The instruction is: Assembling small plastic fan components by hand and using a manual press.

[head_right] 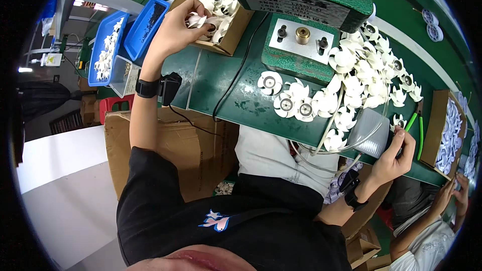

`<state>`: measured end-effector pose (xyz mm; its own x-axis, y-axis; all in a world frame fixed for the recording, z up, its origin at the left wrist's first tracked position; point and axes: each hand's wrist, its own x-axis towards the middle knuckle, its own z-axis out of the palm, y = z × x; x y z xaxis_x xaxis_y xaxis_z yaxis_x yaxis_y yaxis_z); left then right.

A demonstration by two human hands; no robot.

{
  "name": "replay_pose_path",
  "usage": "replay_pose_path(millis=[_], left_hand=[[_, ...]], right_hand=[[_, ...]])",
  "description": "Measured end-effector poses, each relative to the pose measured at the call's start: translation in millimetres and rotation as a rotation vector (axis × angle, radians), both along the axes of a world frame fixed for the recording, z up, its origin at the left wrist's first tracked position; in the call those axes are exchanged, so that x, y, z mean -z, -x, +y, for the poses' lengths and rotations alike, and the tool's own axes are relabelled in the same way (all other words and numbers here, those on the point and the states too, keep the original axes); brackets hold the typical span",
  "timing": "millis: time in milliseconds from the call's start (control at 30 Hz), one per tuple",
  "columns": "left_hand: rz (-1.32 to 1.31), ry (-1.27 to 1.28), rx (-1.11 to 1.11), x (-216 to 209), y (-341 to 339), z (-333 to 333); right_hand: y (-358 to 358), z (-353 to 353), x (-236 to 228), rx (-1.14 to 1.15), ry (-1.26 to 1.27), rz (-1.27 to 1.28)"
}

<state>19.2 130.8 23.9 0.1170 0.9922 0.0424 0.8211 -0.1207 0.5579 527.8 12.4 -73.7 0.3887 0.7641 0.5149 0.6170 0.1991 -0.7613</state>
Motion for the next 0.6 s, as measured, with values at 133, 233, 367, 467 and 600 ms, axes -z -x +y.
replay_pose_path(millis=[133,233,367,467,600], left_hand=[[0.01,-0.18,0.005,10,8,-2],[0.049,-0.114,-0.081,4,2,-3],[-0.063,-0.12,-0.108,15,10,2],[-0.063,-0.133,-0.104,18,15,7],[0.002,-0.192,-0.181,4,6,3]], right_hand=[[-2,-1,1,-0.011,0.003,-0.008],[-3,-3,1,-0.003,0.007,0.001],[-4,-3,2,0.003,0.016,-0.011],[-3,-2,1,0.002,0.017,-0.001],[-2,0,-1,-0.01,0.023,-0.014]])
